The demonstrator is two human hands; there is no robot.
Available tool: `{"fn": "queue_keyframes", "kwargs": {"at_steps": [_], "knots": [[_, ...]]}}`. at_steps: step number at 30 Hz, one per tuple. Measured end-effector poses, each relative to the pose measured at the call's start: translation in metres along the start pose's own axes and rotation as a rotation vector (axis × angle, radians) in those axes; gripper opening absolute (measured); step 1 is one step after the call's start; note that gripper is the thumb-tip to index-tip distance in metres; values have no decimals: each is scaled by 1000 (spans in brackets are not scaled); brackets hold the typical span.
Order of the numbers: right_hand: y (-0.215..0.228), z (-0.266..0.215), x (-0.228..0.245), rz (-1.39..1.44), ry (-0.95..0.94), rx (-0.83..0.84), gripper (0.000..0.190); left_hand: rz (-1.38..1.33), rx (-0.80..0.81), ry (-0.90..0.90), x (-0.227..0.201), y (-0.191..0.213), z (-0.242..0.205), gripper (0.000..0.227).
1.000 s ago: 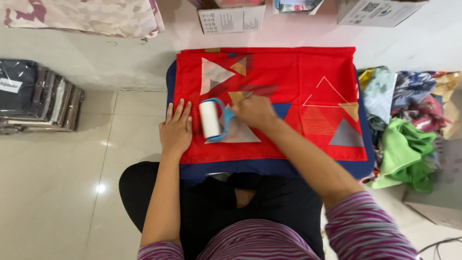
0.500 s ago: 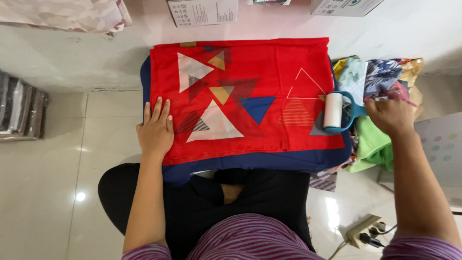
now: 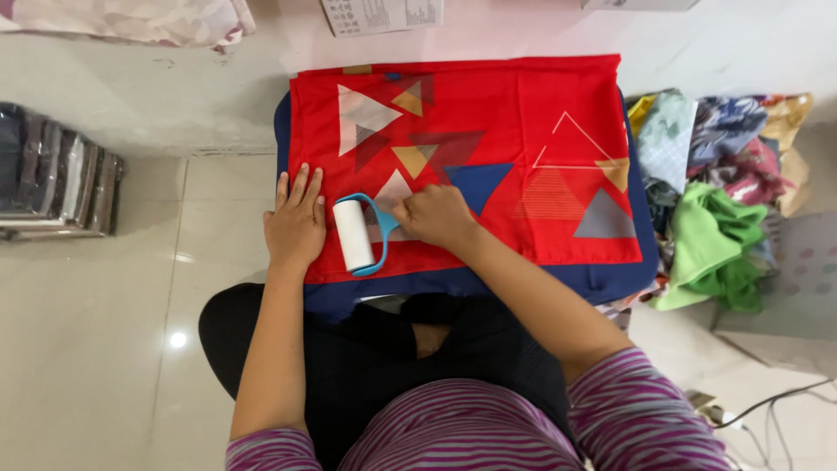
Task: The person uses a lint roller to clean a red patterned fabric piece before folding it multiple times into a small rectangle.
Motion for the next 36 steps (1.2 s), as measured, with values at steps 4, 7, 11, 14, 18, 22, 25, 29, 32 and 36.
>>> {"fn": "queue_keyframes", "kwargs": {"at_steps": [4, 7, 11, 14, 18, 22, 25, 29, 32, 36], "knots": [[22, -35, -67, -52, 126, -97, 38, 4, 24, -17, 3, 4, 1, 54], [42, -97, -166, 62, -57, 94, 43, 19, 37, -20, 4, -1, 3, 55], [55, -220, -295, 11, -431, 110, 53, 49, 22, 10, 7, -8, 7, 55], [80, -275, -331, 96, -707, 280, 70, -99, 19, 8, -10, 17, -8, 57], [96, -296, -353, -20, -753, 309, 67, -80, 11, 0, -5, 8, -5, 58], [117, -242, -354, -130, -546, 43, 28, -17, -107, -53, -1, 3, 2, 57], [190, -156, -286, 538, -472, -355, 19, -41, -54, -17, 0, -1, 3, 58], [275, -65, -230, 1116, -703, -376, 25, -34, -98, -32, 9, -12, 11, 57], [295, -25, -239, 869, -819, -300, 19, -50, -43, -5, 5, -7, 7, 58], [304, 12, -244, 732, -771, -186, 18, -64, -6, 28, 2, 0, 5, 59]]}}
Point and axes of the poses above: each hand's wrist, its own z-axis towards the middle knuckle, its own y-axis out of the back of the hand, x = y × z, the point moved 3 cm from there along z, towards the middle knuckle, and after that the axes turned 11 degrees about x, right-handed, at the moved point
